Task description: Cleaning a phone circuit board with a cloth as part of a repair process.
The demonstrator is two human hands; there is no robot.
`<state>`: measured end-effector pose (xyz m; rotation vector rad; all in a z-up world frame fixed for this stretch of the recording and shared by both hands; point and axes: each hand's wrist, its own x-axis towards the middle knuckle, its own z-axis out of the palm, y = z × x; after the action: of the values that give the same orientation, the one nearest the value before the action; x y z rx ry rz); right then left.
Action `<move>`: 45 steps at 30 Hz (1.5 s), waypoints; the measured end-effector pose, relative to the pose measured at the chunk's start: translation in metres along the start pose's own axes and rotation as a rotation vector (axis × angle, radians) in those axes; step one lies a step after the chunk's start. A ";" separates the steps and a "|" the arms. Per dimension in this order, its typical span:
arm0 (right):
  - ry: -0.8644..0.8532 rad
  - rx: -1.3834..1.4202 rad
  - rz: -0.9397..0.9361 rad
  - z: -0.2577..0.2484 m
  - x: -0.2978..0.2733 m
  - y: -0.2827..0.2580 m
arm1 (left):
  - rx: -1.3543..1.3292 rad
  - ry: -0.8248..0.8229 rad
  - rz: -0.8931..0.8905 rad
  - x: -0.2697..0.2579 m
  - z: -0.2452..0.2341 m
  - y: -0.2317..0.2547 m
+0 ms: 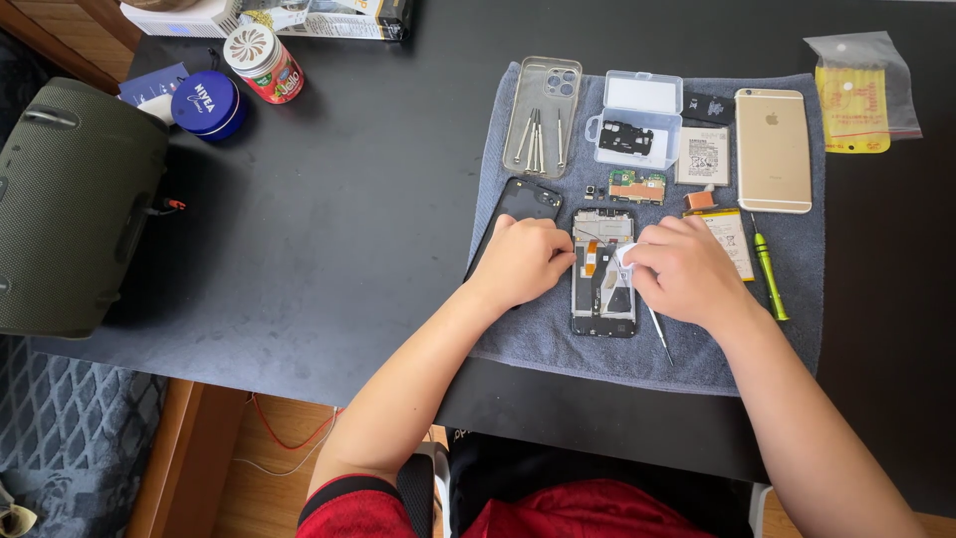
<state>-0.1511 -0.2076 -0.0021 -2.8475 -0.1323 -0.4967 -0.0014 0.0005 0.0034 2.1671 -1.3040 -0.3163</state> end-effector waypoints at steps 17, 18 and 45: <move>0.128 -0.018 -0.069 0.020 -0.001 0.012 | 0.021 -0.018 0.034 -0.003 -0.009 0.003; 0.146 -0.027 -0.098 0.020 -0.002 0.015 | 0.028 -0.021 0.039 -0.001 -0.008 0.003; -0.002 0.013 -0.133 0.002 -0.008 0.002 | 0.047 -0.068 -0.082 0.008 -0.006 0.002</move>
<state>-0.1575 -0.2095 -0.0074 -2.8392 -0.3253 -0.5179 0.0040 -0.0045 0.0100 2.2716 -1.2734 -0.3980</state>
